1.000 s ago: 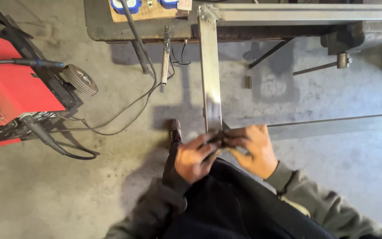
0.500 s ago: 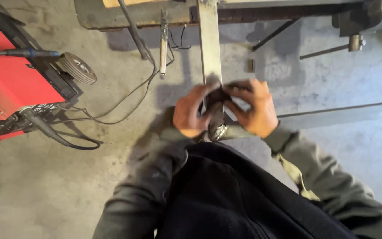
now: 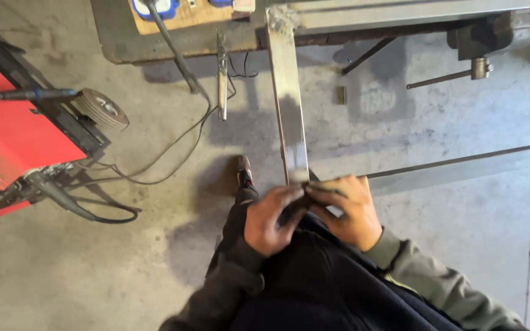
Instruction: Cleaning and preparing the joints of a rectangular metal frame using an abrasive pad and a wire brush.
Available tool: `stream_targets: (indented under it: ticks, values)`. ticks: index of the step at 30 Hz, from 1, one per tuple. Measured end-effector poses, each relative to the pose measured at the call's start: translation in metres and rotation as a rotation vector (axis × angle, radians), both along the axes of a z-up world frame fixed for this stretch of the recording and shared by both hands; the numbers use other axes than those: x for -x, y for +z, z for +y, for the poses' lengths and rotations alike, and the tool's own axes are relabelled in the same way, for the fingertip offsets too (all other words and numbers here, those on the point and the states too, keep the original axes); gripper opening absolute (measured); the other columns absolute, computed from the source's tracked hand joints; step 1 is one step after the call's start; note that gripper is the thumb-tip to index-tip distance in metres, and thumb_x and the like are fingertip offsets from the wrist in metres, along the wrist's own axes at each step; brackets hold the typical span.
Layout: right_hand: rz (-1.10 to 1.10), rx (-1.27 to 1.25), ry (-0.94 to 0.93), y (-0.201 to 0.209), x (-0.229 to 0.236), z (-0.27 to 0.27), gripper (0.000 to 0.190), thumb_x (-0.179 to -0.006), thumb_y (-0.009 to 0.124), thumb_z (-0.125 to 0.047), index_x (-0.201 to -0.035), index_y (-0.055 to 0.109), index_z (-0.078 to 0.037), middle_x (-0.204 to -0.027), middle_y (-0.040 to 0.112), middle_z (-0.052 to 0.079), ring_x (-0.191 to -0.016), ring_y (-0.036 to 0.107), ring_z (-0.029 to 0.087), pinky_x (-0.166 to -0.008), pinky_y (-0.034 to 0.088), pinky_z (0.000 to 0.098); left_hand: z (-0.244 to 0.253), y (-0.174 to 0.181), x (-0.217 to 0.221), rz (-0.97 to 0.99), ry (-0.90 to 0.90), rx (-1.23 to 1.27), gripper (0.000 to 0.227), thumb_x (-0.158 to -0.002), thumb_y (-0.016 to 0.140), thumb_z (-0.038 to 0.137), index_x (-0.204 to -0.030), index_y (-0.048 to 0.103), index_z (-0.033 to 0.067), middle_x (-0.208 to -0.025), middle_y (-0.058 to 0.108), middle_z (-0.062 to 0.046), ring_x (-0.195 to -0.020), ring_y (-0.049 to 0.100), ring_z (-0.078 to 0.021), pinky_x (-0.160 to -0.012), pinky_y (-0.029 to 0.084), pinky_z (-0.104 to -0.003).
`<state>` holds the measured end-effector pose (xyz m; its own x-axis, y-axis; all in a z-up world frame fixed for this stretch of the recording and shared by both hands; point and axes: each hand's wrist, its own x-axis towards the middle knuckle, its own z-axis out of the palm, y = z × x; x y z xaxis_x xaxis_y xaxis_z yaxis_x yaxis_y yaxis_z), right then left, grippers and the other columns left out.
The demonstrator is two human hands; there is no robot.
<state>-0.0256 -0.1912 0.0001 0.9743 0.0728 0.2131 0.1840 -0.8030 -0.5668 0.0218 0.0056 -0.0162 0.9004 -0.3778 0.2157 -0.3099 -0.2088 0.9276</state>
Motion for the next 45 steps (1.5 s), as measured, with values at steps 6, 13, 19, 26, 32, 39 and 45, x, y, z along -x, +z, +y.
stream_targets:
  ticks: [6, 13, 19, 26, 32, 39, 45]
  values:
    - [-0.066, -0.015, -0.001, -0.008, -0.015, -0.007, 0.023, -0.086, 0.082, -0.021, -0.108, 0.077, -0.025, -0.102, 0.065, 0.002, -0.093, 0.058, 0.029, -0.086, 0.038, 0.0430, -0.006, 0.016, -0.022, -0.020, 0.003, 0.019, 0.036, -0.085, 0.083, 0.014, -0.118, 0.069, 0.0102, -0.103, 0.074, -0.014, -0.094, 0.073, -0.0384, -0.082, 0.059, -0.049]
    - [-0.083, -0.022, -0.033, 0.003, -0.050, -0.005, 0.027, -0.088, 0.086, -0.019, -0.113, 0.079, -0.019, -0.105, 0.069, 0.002, -0.099, 0.060, 0.029, -0.089, 0.037, 0.0437, -0.015, -0.023, -0.050, -0.133, -0.008, 0.032, 0.039, -0.090, 0.079, 0.022, -0.128, 0.067, 0.0191, -0.115, 0.074, -0.005, -0.105, 0.074, -0.0330, -0.090, 0.060, -0.043]
    - [0.016, -0.073, -0.055, -0.008, 0.026, 0.007, 0.018, -0.086, 0.080, -0.026, -0.104, 0.080, -0.026, -0.105, 0.072, -0.001, -0.101, 0.062, 0.027, -0.095, 0.035, 0.0447, 0.003, -0.032, 0.023, -0.004, -0.033, 0.021, 0.034, -0.085, 0.082, 0.024, -0.117, 0.072, 0.0197, -0.108, 0.077, -0.004, -0.096, 0.076, -0.0313, -0.086, 0.060, -0.041]
    - [-0.085, 0.012, -0.043, -0.002, -0.006, 0.003, 0.010, -0.091, 0.074, -0.016, -0.100, 0.070, -0.015, -0.107, 0.064, 0.010, -0.110, 0.056, 0.039, -0.096, 0.032, 0.0523, 0.000, 0.004, -0.009, 0.060, -0.117, 0.195, 0.052, -0.086, 0.076, 0.016, -0.135, 0.059, 0.0073, -0.119, 0.070, -0.026, -0.109, 0.068, -0.0515, -0.096, 0.056, -0.058]
    - [-0.073, 0.028, -0.041, 0.011, -0.033, 0.002, 0.009, -0.095, 0.076, -0.023, -0.096, 0.072, -0.015, -0.109, 0.067, 0.007, -0.114, 0.058, 0.036, -0.094, 0.034, 0.0480, -0.014, -0.015, -0.032, -0.055, 0.003, 0.030, 0.034, -0.095, 0.076, 0.034, -0.126, 0.066, 0.0243, -0.109, 0.074, -0.002, -0.100, 0.075, -0.0308, -0.088, 0.060, -0.043]
    - [-0.031, -0.058, -0.083, -0.005, -0.013, -0.001, 0.017, -0.091, 0.080, -0.028, -0.107, 0.080, -0.021, -0.109, 0.073, 0.003, -0.113, 0.063, 0.032, -0.099, 0.038, 0.0450, -0.015, -0.045, -0.017, -0.041, -0.052, 0.059, 0.036, -0.090, 0.079, 0.024, -0.124, 0.068, 0.0173, -0.118, 0.073, -0.006, -0.108, 0.073, -0.0325, -0.089, 0.060, -0.043]
    - [-0.041, -0.058, -0.095, 0.004, -0.006, 0.012, 0.018, -0.091, 0.080, -0.029, -0.108, 0.079, -0.022, -0.112, 0.073, 0.002, -0.114, 0.063, 0.031, -0.100, 0.037, 0.0456, 0.002, -0.022, -0.013, -0.100, -0.076, 0.013, 0.036, -0.090, 0.076, 0.024, -0.124, 0.067, 0.0168, -0.120, 0.072, -0.006, -0.113, 0.071, -0.0317, -0.092, 0.058, -0.044]
